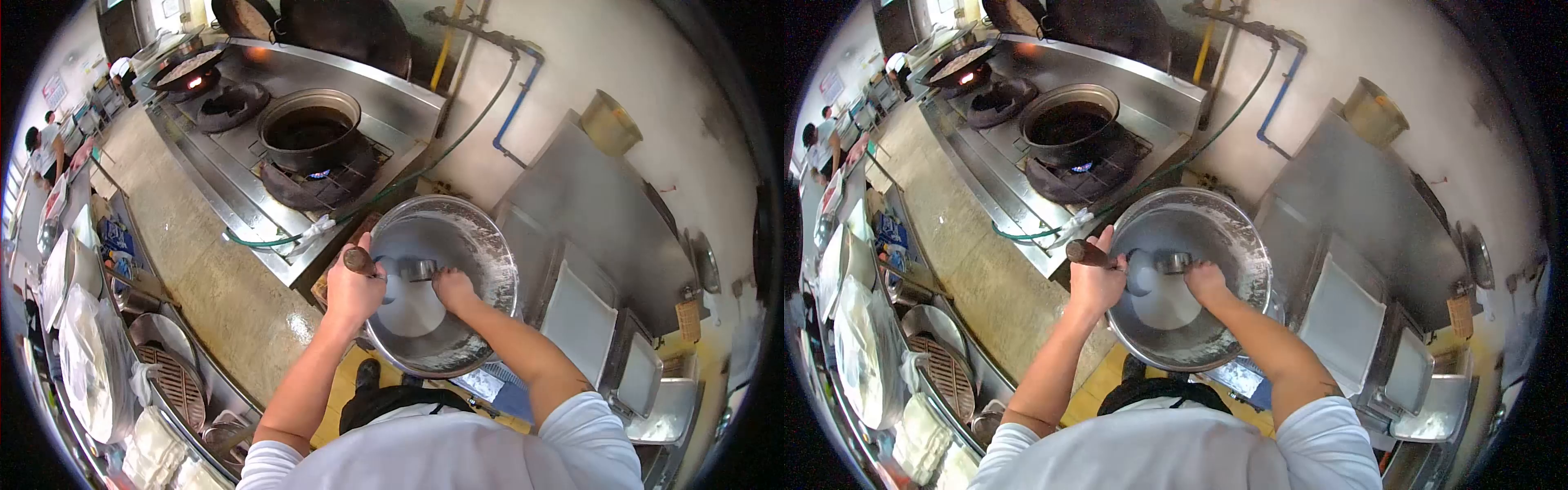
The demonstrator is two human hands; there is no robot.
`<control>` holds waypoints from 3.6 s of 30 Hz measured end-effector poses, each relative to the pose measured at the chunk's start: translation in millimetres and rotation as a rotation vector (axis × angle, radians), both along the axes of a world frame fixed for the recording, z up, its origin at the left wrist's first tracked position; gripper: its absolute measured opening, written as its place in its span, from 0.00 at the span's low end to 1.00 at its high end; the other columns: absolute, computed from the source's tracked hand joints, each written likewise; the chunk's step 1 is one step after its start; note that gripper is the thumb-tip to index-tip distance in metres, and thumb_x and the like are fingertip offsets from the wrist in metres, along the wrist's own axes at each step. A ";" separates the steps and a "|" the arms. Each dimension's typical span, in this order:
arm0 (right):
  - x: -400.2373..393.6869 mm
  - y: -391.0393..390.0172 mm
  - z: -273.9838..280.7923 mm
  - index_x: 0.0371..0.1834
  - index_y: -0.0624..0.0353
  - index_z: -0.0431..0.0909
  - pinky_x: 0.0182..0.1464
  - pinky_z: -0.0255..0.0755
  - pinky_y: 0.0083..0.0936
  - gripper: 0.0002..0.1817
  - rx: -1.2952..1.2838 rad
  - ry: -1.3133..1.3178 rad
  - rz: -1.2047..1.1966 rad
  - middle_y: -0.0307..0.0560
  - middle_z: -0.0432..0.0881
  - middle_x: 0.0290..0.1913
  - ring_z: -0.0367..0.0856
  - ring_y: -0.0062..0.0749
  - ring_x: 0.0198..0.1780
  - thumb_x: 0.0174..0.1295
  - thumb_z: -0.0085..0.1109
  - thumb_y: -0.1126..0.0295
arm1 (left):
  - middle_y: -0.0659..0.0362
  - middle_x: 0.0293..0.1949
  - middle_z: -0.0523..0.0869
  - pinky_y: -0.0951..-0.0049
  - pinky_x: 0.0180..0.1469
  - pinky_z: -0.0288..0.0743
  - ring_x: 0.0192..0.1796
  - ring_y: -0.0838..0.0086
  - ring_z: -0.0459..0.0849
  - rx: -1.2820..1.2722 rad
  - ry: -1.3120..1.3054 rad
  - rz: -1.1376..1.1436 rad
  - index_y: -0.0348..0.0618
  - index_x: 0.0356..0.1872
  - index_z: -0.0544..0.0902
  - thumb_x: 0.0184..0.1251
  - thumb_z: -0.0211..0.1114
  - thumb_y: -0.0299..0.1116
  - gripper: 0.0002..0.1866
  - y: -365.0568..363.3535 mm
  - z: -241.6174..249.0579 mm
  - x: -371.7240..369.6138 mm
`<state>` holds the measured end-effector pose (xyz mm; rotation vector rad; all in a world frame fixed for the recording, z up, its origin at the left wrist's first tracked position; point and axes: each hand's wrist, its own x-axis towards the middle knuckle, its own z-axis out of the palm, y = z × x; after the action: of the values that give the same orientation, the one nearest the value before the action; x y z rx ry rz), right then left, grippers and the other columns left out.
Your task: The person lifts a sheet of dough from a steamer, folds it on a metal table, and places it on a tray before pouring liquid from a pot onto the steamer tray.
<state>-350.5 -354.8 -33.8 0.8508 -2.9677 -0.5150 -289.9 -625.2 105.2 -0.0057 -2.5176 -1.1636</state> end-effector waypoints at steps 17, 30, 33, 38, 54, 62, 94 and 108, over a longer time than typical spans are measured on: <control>35.0 -12.8 -45.1 0.40 0.67 0.87 0.35 0.81 0.31 0.05 -0.775 -1.423 -0.814 0.54 0.88 0.35 0.86 0.38 0.33 0.66 0.65 0.76 | 0.45 0.49 0.84 0.49 0.50 0.83 0.49 0.45 0.87 -0.013 -0.103 0.015 0.40 0.71 0.78 0.65 0.70 0.33 0.31 -4.1 13.1 6.4; 37.5 -32.7 111.8 0.42 0.64 0.88 0.32 0.72 0.31 0.12 -0.846 -1.128 -0.497 0.43 0.85 0.30 0.80 0.30 0.30 0.68 0.64 0.65 | 0.35 0.48 0.90 0.55 0.59 0.82 0.55 0.45 0.90 0.084 -0.166 0.084 0.38 0.66 0.84 0.59 0.73 0.33 0.31 -49.7 -17.0 -52.4; 39.0 -25.0 130.0 0.38 0.66 0.89 0.35 0.75 0.33 0.13 -0.900 -0.939 -0.422 0.48 0.87 0.30 0.83 0.31 0.31 0.67 0.65 0.64 | 0.39 0.57 0.88 0.54 0.63 0.80 0.59 0.43 0.87 -0.016 -0.101 0.130 0.41 0.62 0.87 0.56 0.75 0.32 0.28 -53.1 -15.0 -59.1; 36.9 -7.7 154.7 0.35 0.66 0.87 0.35 0.72 0.31 0.12 -0.955 -0.824 -0.503 0.44 0.84 0.26 0.80 0.26 0.31 0.68 0.67 0.66 | 0.46 0.69 0.83 0.59 0.70 0.74 0.67 0.50 0.83 0.260 0.129 -0.006 0.39 0.46 0.91 0.55 0.67 0.19 0.16 -32.5 -7.1 -64.0; 36.9 49.7 182.4 0.33 0.65 0.86 0.31 0.69 0.33 0.11 -1.139 -0.665 -0.620 0.42 0.82 0.24 0.76 0.25 0.28 0.65 0.67 0.66 | 0.38 0.65 0.85 0.54 0.70 0.78 0.66 0.49 0.86 1.090 -0.041 -0.284 0.34 0.27 0.79 0.54 0.48 0.03 0.15 58.9 -10.8 -86.8; 40.1 78.2 187.2 0.29 0.66 0.86 0.28 0.68 0.34 0.12 -1.124 -0.569 -0.588 0.40 0.78 0.21 0.74 0.24 0.26 0.62 0.67 0.66 | 0.39 0.71 0.78 0.46 0.70 0.76 0.70 0.43 0.81 1.428 -0.047 -0.105 0.42 0.34 0.76 0.67 0.49 0.10 0.13 22.4 33.7 -66.4; 3.4 32.6 132.5 0.36 0.67 0.90 0.36 0.75 0.37 0.11 -0.955 -0.578 -0.587 0.47 0.87 0.27 0.81 0.31 0.31 0.60 0.70 0.68 | 0.38 0.67 0.81 0.29 0.77 0.64 0.74 0.34 0.75 0.935 0.645 -0.721 0.39 0.29 0.78 0.63 0.58 0.10 0.11 -17.1 190.2 -21.1; 24.7 35.3 149.1 0.34 0.68 0.88 0.35 0.73 0.37 0.13 -0.888 -0.550 -0.551 0.49 0.84 0.24 0.79 0.31 0.29 0.65 0.68 0.66 | 0.36 0.58 0.86 0.44 0.75 0.73 0.67 0.48 0.84 0.850 0.623 -0.283 0.35 0.28 0.77 0.52 0.47 0.06 0.14 -32.2 132.0 -42.5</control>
<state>-325.8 -319.5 115.3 0.0698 -3.2822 1.1640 -332.3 -657.4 237.2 -0.4370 -1.3916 -1.8951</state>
